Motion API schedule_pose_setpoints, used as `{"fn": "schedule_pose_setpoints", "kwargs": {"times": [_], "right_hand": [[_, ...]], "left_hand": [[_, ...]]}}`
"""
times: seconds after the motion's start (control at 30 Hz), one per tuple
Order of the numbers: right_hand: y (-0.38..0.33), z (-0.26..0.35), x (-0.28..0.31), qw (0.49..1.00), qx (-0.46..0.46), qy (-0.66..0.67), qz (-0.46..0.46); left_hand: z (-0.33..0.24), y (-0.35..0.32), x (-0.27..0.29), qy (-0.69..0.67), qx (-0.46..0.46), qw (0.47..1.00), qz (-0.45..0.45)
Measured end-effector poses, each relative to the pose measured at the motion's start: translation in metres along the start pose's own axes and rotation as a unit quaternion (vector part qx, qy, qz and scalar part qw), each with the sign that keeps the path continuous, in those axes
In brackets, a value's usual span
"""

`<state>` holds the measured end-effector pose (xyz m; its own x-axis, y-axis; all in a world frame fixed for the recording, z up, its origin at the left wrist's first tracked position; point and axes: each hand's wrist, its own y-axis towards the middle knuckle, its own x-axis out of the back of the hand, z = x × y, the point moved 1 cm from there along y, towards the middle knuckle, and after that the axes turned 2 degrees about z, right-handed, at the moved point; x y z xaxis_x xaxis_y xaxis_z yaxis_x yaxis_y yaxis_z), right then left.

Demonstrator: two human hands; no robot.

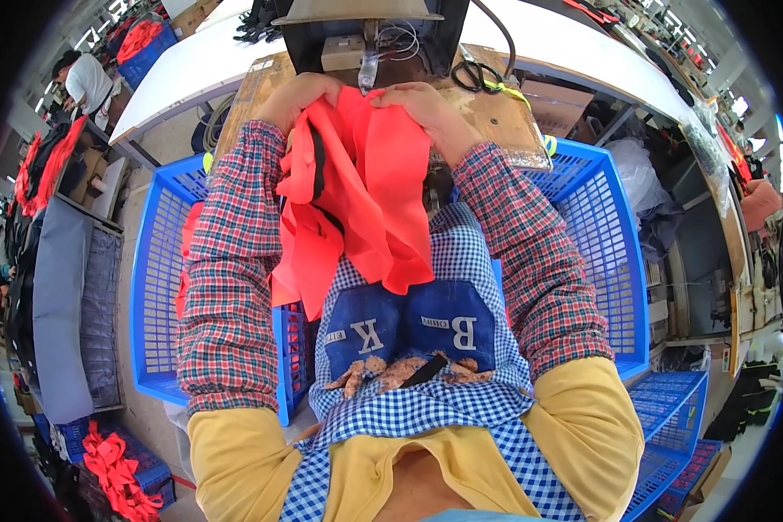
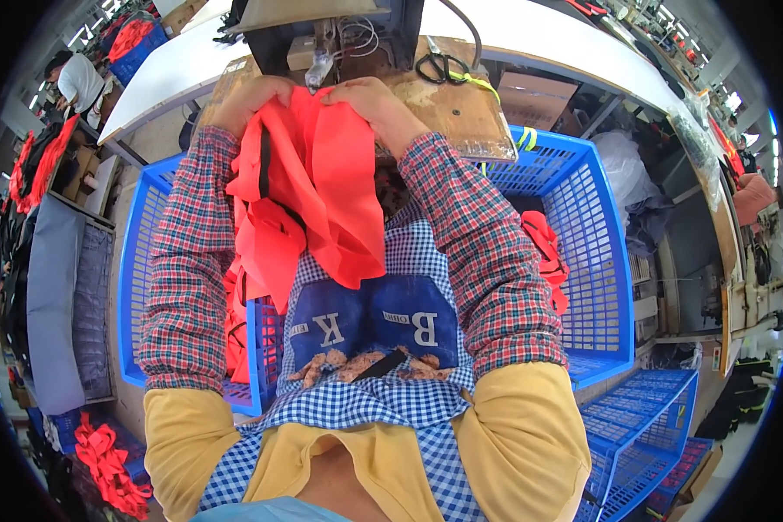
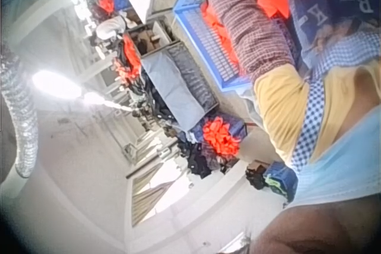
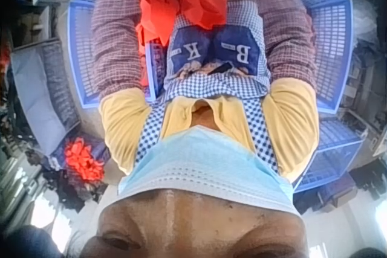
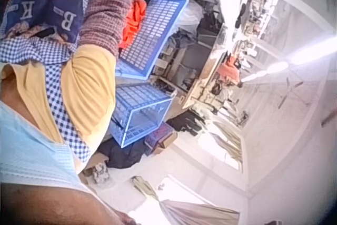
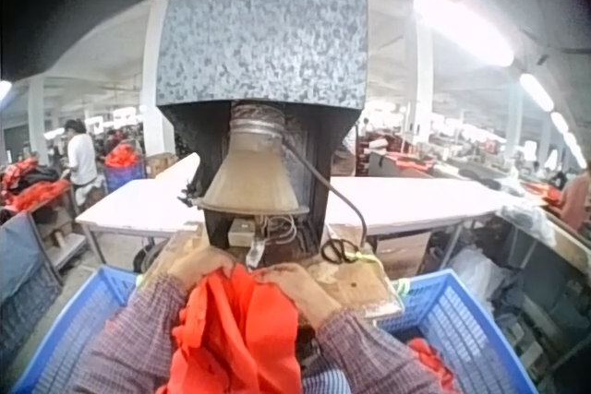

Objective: Assembling and sewing red life jacket components using a specialized industrial machine.

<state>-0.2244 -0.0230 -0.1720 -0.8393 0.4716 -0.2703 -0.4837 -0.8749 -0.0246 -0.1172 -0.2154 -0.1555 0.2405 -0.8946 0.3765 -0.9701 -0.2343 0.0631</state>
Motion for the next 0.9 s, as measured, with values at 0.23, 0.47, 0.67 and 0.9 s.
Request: {"fn": "schedule_pose_setpoints", "kwargs": {"times": [0.23, 0.47, 0.67, 0.9], "right_hand": [[-0.007, 0.001, -0.002, 0.999, 0.012, -0.024, -0.023], [-0.001, -0.002, 0.002, 0.999, 0.018, 0.031, -0.030], [0.000, -0.004, -0.002, 0.999, 0.018, 0.031, -0.036], [-0.047, 0.038, 0.046, 0.999, 0.023, -0.045, -0.010]], "left_hand": [[-0.004, -0.003, 0.003, 0.021, -0.042, 0.998, 0.037], [-0.008, -0.001, -0.006, -0.045, -0.001, 0.999, 0.012], [-0.002, -0.001, 0.003, 0.015, -0.108, 0.993, 0.042], [-0.019, -0.051, 0.034, -0.206, -0.016, 0.975, -0.082]]}}
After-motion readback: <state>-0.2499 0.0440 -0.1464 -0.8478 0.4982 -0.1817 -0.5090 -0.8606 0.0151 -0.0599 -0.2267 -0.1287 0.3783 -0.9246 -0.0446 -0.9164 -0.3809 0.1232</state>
